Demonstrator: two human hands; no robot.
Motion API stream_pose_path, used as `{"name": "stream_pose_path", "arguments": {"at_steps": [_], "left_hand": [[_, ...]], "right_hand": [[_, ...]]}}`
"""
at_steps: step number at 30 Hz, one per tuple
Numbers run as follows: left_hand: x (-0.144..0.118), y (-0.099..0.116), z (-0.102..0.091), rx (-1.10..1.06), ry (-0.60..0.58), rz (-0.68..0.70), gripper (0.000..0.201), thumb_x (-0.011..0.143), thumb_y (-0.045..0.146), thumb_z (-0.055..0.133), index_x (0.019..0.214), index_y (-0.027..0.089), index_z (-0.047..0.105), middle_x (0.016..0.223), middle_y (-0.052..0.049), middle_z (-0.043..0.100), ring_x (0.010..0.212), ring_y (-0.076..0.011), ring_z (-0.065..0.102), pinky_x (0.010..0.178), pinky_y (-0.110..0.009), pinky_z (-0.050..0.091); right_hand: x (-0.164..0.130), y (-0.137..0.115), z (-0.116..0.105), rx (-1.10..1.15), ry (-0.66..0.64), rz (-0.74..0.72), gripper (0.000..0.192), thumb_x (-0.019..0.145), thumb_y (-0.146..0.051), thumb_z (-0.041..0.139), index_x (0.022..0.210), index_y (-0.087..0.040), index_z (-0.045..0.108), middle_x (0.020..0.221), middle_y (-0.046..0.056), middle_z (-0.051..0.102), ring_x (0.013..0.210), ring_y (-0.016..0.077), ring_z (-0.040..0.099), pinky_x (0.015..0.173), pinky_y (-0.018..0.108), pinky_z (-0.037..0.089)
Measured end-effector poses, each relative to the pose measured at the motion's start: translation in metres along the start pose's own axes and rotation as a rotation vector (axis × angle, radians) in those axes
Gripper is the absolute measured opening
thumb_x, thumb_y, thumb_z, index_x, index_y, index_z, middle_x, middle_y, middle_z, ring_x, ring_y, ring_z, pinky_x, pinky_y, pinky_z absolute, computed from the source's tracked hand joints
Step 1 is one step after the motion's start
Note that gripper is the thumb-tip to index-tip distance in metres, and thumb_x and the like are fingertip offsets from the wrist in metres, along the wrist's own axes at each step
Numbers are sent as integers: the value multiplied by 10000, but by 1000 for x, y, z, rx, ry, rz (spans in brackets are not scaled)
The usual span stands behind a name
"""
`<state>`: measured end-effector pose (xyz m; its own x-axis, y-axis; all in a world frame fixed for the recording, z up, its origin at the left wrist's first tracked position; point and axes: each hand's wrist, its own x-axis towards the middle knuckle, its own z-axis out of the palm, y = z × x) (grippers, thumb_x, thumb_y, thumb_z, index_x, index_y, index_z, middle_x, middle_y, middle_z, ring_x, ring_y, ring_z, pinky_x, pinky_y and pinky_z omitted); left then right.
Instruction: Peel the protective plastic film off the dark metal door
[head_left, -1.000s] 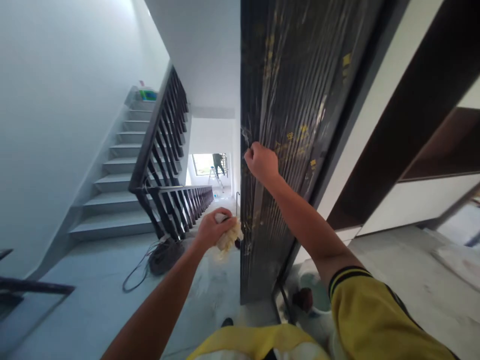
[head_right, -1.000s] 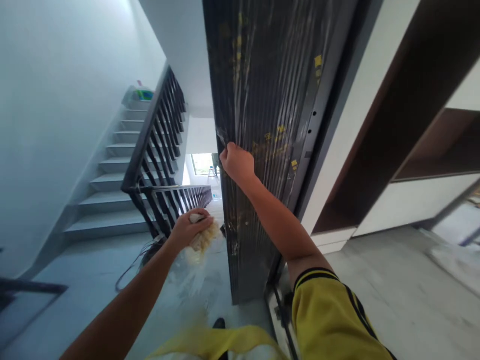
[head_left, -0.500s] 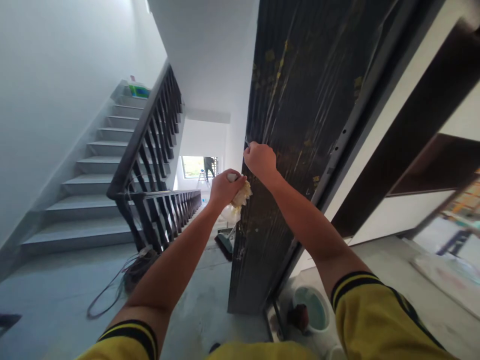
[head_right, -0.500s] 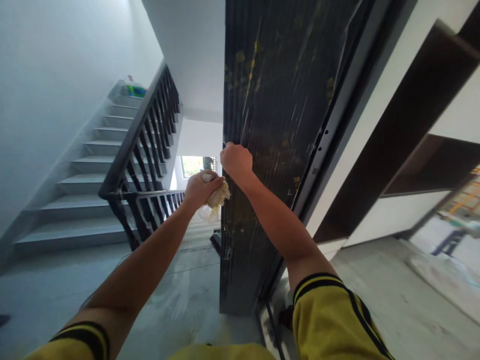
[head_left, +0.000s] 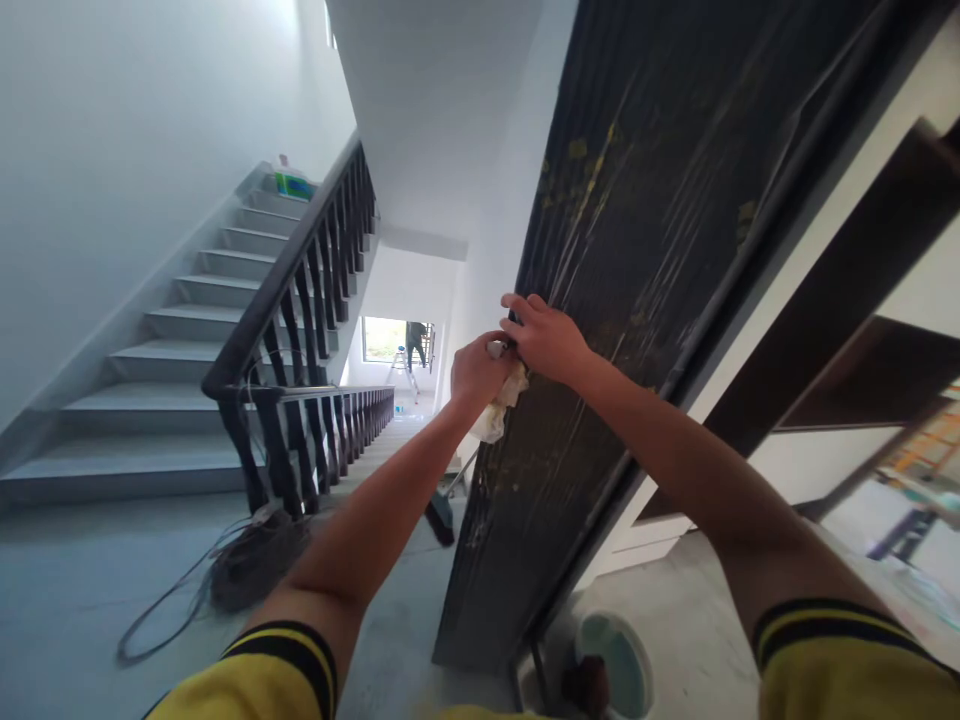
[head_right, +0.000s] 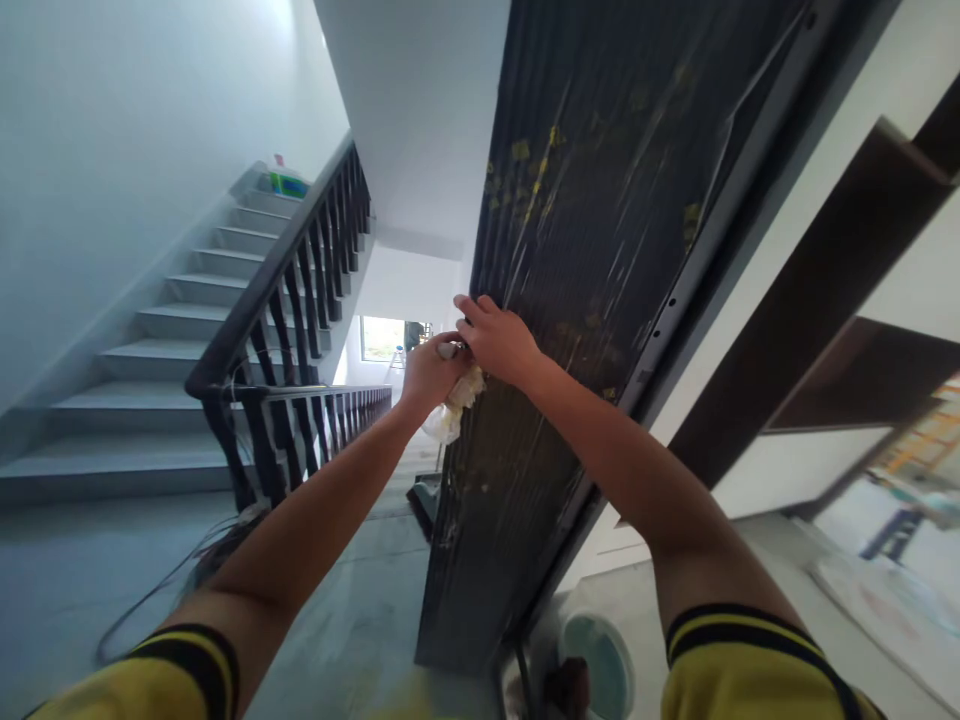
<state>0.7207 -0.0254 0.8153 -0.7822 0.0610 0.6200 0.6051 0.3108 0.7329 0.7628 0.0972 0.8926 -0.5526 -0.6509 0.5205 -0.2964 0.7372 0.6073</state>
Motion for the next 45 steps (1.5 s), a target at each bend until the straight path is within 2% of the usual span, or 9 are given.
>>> {"name": "stream_pose_path", "arguments": {"at_steps": [6,9,14,20,23,30,34,38,45], "left_hand": [[-12,-16,3,-132,31,-103,307,739,418,625,982,237,673,704,8,641,656,-126,563,623,-228,402],[-13,-26,0,-212,16,-139,353,747,525,594,823,193,689,702,-7,647,660,-125,569,608,-221,400],[9,-26,-10,-177,-61,-120,458,753,612,541,889,201,690,692,-16,647,647,-137,567,602,-231,390],[50,-13,-22,236,-222,122,353,788,492,515,830,204,716,668,-44,623,667,-166,560,607,-251,352],[61,-12,-27,343,-244,159,326,763,474,522,808,216,715,655,-37,614,652,-156,545,597,-241,342],[69,-5,-34,304,-313,115,304,709,492,576,808,239,713,662,-15,619,656,-139,553,592,-226,361],[73,0,-34,323,-300,106,371,666,571,616,808,241,710,672,-22,619,672,-150,552,630,-242,387],[75,0,-30,331,-272,128,358,701,551,589,749,215,704,636,-38,599,651,-165,550,627,-267,386],[78,2,-23,345,-227,93,445,659,602,621,704,166,691,580,-45,558,656,-169,548,666,-270,397]], "right_hand": [[6,11,-10,-148,-236,-277,255,892,-147,365,907,-84,611,1122,163,532,934,205,453,667,297,362],[4,9,-18,-165,-317,-217,257,894,-125,340,981,-83,579,1089,147,534,852,168,492,627,269,344],[7,-4,-25,-173,-435,-82,255,897,-121,321,1022,-110,544,1013,122,547,759,142,515,595,252,323],[15,-14,-20,-206,-472,-16,292,889,-141,298,1039,-71,538,1000,167,554,819,190,523,653,278,342],[15,-20,-24,-231,-510,-6,290,885,-197,329,1022,-72,552,967,166,569,809,204,526,658,289,339],[10,-31,-30,-303,-522,73,358,921,-194,281,1152,-119,543,996,165,574,851,208,522,671,294,309],[6,-28,-22,-311,-568,26,348,905,-170,326,1053,-111,635,1032,174,571,926,236,495,692,317,307],[-3,-24,-22,-265,-463,-50,337,887,-158,354,1010,-100,663,1187,184,526,1022,266,437,694,324,314],[-30,-32,-35,-134,-597,-199,218,810,-159,475,771,-135,688,810,139,647,919,264,490,700,340,312]]}}
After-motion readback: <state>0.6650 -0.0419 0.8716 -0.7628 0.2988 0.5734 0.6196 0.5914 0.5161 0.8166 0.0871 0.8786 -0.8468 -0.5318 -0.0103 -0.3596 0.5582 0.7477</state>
